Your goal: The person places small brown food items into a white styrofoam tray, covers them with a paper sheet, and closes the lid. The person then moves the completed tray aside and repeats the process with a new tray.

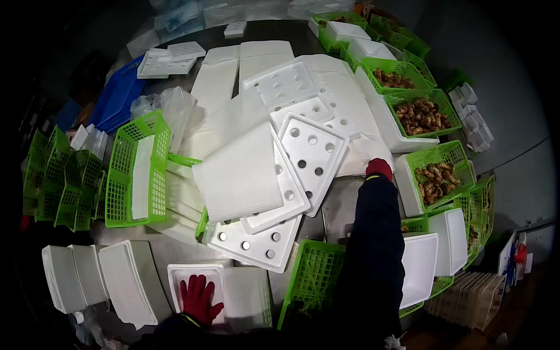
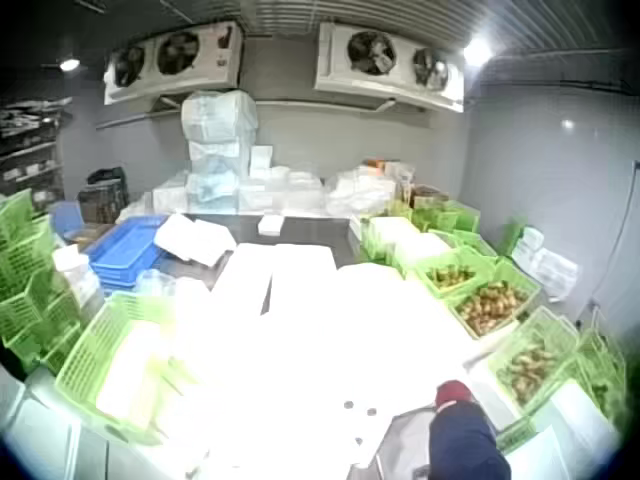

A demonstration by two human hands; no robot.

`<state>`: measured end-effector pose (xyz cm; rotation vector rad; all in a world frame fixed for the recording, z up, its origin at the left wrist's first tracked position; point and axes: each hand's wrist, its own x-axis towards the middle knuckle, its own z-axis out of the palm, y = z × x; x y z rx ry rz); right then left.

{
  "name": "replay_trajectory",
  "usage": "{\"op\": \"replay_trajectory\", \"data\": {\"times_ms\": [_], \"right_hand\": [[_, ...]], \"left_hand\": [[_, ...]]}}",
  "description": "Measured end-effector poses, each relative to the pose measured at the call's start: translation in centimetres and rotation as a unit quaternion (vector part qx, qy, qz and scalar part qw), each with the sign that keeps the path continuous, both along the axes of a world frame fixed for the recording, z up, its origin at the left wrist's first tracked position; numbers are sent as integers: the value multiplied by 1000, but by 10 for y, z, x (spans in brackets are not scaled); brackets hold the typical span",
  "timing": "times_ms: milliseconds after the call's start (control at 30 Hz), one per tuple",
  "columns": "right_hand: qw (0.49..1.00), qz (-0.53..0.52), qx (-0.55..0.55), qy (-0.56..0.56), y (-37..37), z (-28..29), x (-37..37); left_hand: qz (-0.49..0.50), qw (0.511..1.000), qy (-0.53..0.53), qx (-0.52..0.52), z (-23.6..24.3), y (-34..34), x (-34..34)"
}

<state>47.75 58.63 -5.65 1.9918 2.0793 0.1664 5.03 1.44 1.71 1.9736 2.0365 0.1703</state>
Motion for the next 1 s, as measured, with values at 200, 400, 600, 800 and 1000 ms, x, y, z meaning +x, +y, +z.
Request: {"op": "replay_trajectory", "data": {"times_ms": [200, 400, 600, 800, 1000], "right_hand": [[986, -157, -40, 30, -55, 33, 39], [980, -87, 45, 171, -208, 137, 27], [755, 110, -256, 594, -328, 242, -47], [643, 262, -400, 598, -390, 233, -179], [238, 26, -496, 835, -454, 216, -225]], "left_hand": [[-12, 1000, 4, -29, 5, 17, -3], [-3, 1000, -4, 15, 11, 9, -1], [-46, 942, -175, 282, 44, 18, -1], [-239, 846, -350, 325, 156, 72, 13], [19, 812, -556, 176, 157, 33, -28]]}}
